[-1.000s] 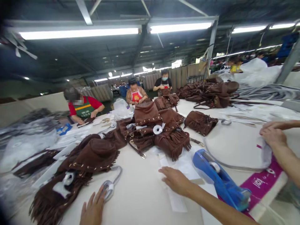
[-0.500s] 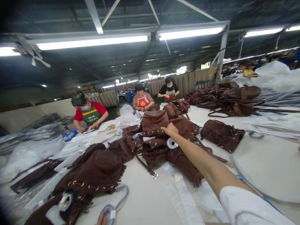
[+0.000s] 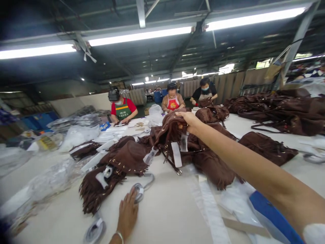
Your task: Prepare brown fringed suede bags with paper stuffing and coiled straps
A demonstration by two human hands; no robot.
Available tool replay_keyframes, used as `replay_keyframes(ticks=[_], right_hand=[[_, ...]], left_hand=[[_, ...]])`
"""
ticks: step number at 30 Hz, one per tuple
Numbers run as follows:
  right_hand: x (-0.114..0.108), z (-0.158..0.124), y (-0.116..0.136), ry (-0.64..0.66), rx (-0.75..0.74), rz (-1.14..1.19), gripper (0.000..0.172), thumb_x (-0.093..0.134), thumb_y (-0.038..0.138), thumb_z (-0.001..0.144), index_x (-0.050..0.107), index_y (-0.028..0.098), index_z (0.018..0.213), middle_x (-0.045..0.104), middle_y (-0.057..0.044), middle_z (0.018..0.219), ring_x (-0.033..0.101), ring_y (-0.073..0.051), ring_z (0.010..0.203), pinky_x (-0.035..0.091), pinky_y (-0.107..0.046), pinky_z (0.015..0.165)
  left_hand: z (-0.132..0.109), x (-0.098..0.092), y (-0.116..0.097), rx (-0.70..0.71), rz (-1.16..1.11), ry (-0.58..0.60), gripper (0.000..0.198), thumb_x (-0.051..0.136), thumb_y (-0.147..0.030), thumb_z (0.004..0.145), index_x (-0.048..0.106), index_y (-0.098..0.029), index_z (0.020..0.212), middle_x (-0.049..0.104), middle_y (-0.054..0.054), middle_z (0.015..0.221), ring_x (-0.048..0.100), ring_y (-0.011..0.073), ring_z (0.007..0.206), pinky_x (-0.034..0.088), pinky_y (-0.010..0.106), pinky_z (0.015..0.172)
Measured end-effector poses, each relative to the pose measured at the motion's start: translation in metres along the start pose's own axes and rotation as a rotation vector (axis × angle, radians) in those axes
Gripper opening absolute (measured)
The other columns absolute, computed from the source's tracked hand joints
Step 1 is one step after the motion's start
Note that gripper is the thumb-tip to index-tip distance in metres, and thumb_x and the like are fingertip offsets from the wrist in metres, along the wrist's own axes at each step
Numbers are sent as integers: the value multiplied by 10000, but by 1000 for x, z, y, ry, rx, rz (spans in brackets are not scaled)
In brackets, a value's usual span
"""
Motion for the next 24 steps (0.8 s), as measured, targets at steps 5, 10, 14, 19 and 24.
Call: replay_keyframes(ticks=[5, 10, 14, 19, 24], right_hand=[[41, -61, -13, 149, 105, 76, 127, 575, 198, 860, 549, 150, 745, 627, 4, 562, 539, -100, 428, 396, -188, 348], [74, -99, -43, 246, 202, 107, 136, 622, 236, 850, 558, 140, 777, 651, -11, 590, 554, -96, 441, 416, -179, 361], [95, -134, -85, 353, 319, 172, 154, 648, 270, 825, 562, 146, 793, 647, -1, 584, 550, -99, 444, 418, -177, 365], [131, -163, -153, 555, 378, 214, 263, 719, 338, 754, 606, 161, 913, 652, 24, 658, 565, -95, 493, 446, -187, 444], [142, -135, -192, 589, 47, -204, 359, 626, 481, 826, 654, 190, 1036, 705, -28, 953, 647, -153, 838, 494, -251, 747]], left_hand=[[5, -66, -17, -296, -925, -92, 433, 479, -391, 892, 549, -186, 1267, 534, 130, 1373, 505, 262, 1252, 348, 437, 1086], [-2, -98, -70, -460, -1480, 360, 649, 456, -633, 860, 553, -134, 1263, 599, 188, 1282, 569, 306, 1181, 465, 453, 971], [-18, -93, -93, -518, -1640, 589, 594, 491, -588, 868, 570, -151, 1262, 620, 151, 1274, 547, 300, 1220, 482, 453, 984], [-18, -85, -62, -640, -1596, 324, 447, 676, -363, 803, 614, -185, 1209, 675, 115, 1196, 611, 297, 1139, 517, 438, 966], [25, -137, -10, -661, -1288, -146, 563, 765, -147, 663, 616, -234, 1199, 748, 52, 983, 707, 276, 911, 576, 445, 857]])
Point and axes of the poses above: each hand's wrist, its own z-axis towards the middle knuckle, its own x-axis out of the palm, y = z × x, the point moved 4 cm from there along z, towards the middle knuckle
